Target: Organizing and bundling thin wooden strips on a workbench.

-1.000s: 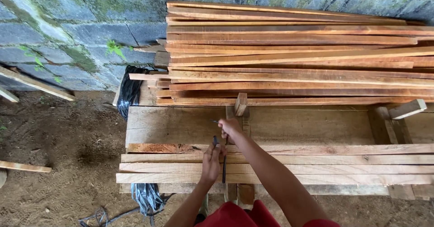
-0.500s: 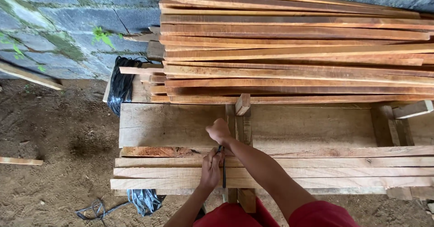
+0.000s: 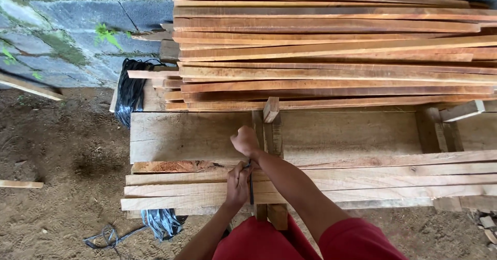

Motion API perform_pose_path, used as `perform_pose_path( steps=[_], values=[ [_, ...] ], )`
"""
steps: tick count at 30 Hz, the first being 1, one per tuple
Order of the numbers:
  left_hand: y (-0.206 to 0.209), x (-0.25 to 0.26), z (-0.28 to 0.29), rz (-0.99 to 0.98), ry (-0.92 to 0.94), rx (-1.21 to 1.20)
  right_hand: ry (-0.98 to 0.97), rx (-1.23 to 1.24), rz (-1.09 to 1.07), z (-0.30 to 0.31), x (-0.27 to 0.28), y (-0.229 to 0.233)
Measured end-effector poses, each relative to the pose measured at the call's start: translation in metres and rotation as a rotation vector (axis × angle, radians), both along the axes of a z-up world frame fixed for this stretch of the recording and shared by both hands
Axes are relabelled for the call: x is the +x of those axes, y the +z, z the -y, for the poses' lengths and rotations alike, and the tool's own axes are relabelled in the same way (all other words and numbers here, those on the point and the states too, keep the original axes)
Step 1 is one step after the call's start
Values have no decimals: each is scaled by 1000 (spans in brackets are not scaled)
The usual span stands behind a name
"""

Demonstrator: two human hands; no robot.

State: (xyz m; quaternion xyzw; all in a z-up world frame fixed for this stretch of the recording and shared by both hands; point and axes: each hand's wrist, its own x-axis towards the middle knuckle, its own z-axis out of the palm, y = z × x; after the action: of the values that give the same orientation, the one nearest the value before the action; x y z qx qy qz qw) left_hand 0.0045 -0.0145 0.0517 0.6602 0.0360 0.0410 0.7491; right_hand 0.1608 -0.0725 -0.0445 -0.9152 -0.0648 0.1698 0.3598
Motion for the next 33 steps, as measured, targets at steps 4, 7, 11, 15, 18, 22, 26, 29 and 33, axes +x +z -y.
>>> perform_pose_path(
  steps=[4,7,11,15,18,22,26,29,33],
  values=[
    [-1,3,0,-18,7,121,86,71,97,-5,-1,2],
    [1,5,1,-10,12,104,105,-29,-49,-5,-3,14],
    [-6,8,2,71,2,40,293,-3,-148,-7,1,-22],
    [10,13,-4,48,-21,11,63,180,-404,-17,3,-49],
    [11,11,-3,48,-13,14,316,-10,-133,-9,4,-54],
    [-38,-1,0,266,70,272,216,-46,-65,-8,7,-99],
    [1,8,-3,196,13,104,178,-135,-116,-10,4,-13],
    [2,5,-3,102,0,34,195,-127,-99,-9,-1,-5],
    [-5,9,-2,47,-18,59,215,-163,-137,-9,1,3]
  ],
)
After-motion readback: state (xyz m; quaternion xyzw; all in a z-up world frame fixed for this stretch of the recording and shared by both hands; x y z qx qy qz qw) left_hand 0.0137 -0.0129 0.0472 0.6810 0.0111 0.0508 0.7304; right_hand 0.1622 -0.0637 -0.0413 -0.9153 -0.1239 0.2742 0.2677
